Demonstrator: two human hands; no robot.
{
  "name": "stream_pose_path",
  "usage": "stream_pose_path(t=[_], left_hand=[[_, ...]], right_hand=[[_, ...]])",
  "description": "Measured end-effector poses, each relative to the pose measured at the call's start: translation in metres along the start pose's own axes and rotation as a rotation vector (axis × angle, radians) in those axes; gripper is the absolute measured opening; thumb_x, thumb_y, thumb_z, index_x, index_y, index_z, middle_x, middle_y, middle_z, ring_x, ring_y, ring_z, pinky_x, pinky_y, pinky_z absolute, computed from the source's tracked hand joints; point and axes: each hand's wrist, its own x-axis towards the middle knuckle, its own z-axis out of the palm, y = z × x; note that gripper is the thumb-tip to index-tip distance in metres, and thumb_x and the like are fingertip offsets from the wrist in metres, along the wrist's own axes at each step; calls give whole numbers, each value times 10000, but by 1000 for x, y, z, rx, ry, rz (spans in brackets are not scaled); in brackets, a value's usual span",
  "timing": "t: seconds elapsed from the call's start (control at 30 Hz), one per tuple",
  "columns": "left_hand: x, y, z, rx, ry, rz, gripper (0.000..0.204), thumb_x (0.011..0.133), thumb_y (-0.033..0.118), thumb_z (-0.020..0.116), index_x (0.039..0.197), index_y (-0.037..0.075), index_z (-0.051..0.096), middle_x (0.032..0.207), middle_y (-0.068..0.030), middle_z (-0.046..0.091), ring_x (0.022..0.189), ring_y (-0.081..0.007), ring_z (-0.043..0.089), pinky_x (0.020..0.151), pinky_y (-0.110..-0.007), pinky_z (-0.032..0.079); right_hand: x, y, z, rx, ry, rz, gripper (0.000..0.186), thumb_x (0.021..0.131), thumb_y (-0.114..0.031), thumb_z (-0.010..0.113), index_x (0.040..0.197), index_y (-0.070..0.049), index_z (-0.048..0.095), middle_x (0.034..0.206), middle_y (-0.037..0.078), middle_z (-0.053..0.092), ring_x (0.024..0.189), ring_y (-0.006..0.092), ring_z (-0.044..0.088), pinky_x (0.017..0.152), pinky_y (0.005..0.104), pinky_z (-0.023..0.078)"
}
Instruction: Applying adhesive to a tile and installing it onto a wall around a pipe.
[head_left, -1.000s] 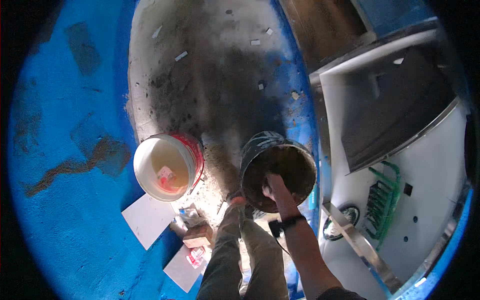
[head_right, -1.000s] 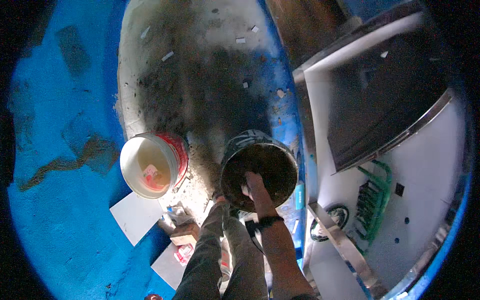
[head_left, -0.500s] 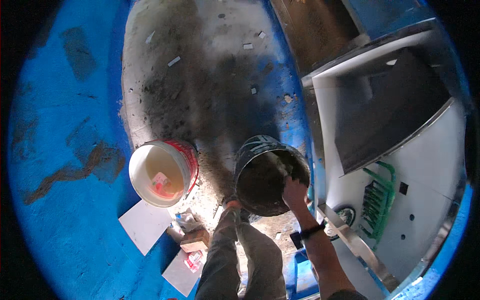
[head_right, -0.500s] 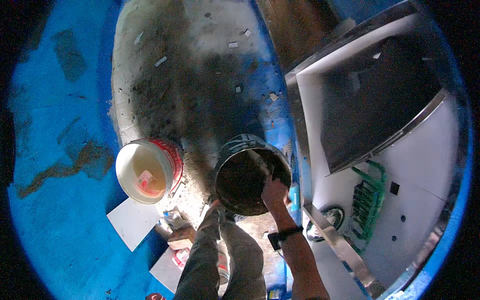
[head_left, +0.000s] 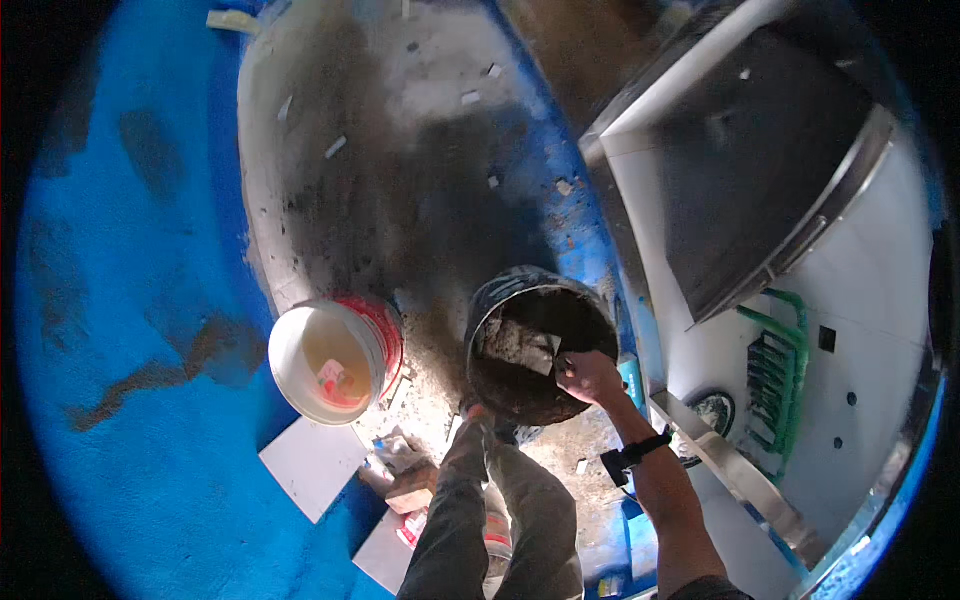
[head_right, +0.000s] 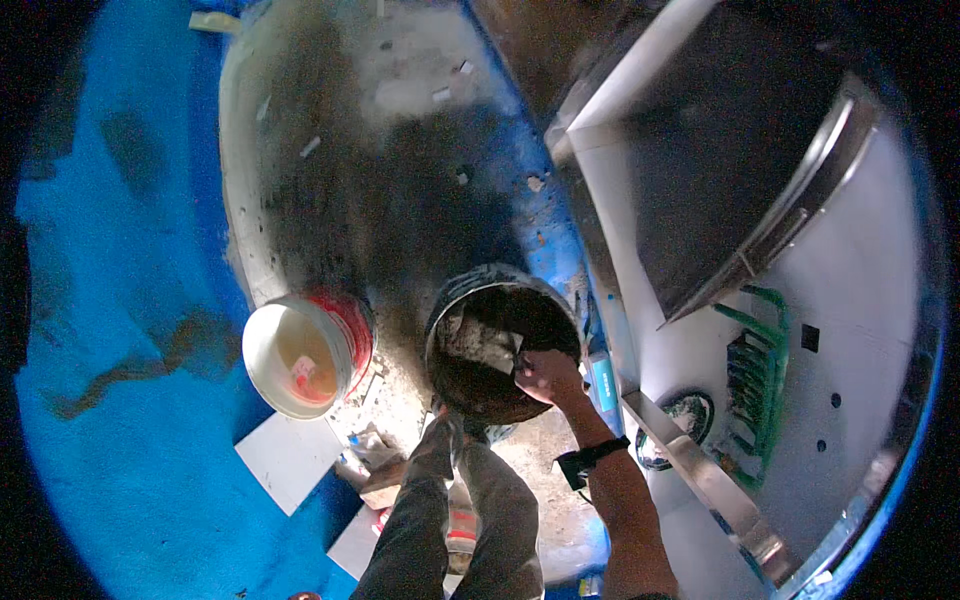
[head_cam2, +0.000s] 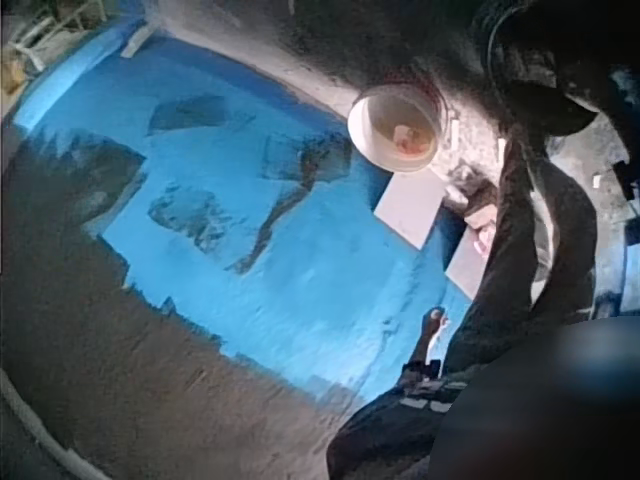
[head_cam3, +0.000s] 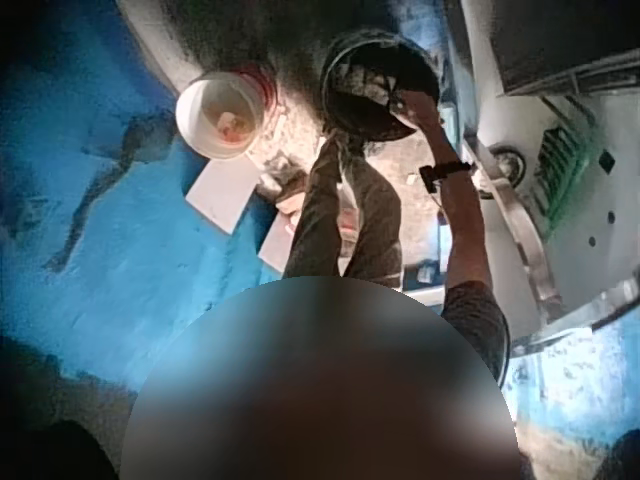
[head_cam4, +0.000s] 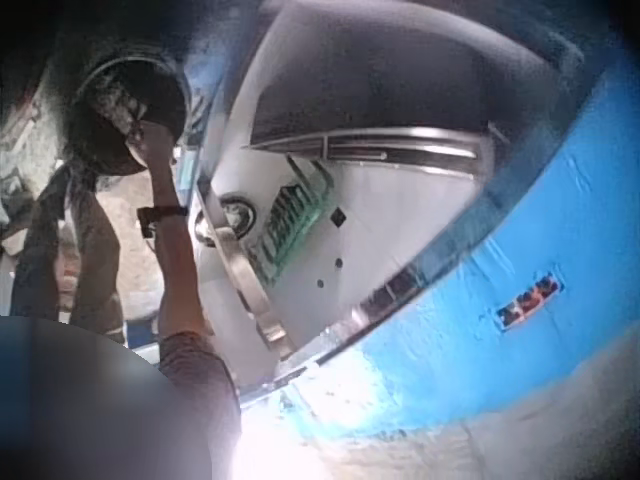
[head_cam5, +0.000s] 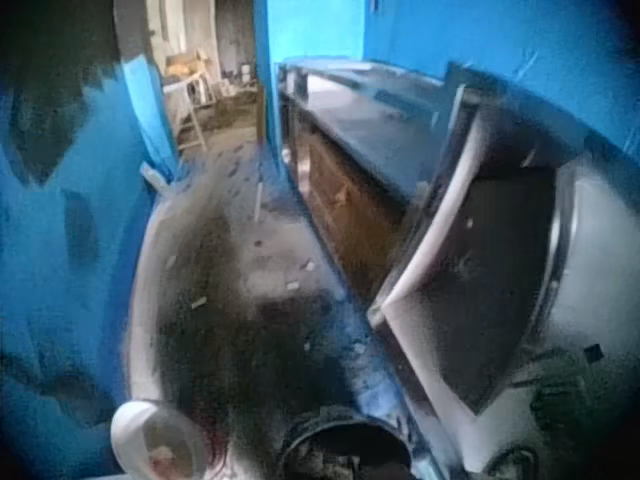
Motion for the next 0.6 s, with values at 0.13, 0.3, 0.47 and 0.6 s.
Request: stream_pose_path(t=[0.13,0.3,0.47,0.6], left_hand=[[29,44,-12,-20,7,166,219,946,164,684,1142,84,627,968,-120,652,738,-235,652,601,-393,555],[15,126,-14,65,-116,289,223,946,188,685,1104,53,605,928,-116,672,832,-252,688,644,-391,581],[-24,237,18,356,11,549,218,926,166,665,990,-42,645,755,-112,694,662,-187,708,535,-315,558],[-50,303,34,355,-67,713,312,901,159,677,1116,-60,620,816,-139,714,661,-206,710,559,-308,561]], right_hand=[[-63,20,-18,262,14,-150,315,785,-383,724,835,-90,623,690,141,633,647,361,640,593,472,504],[-166,-12,-35,283,111,-22,337,798,-433,711,904,-120,645,698,105,627,654,293,628,636,423,504],[-262,-68,-59,575,332,-8,248,799,-306,752,958,-126,690,659,87,587,606,218,578,625,366,495],[-280,-83,-56,516,334,77,274,798,-312,751,1018,-153,723,638,81,583,558,209,560,590,367,501]])
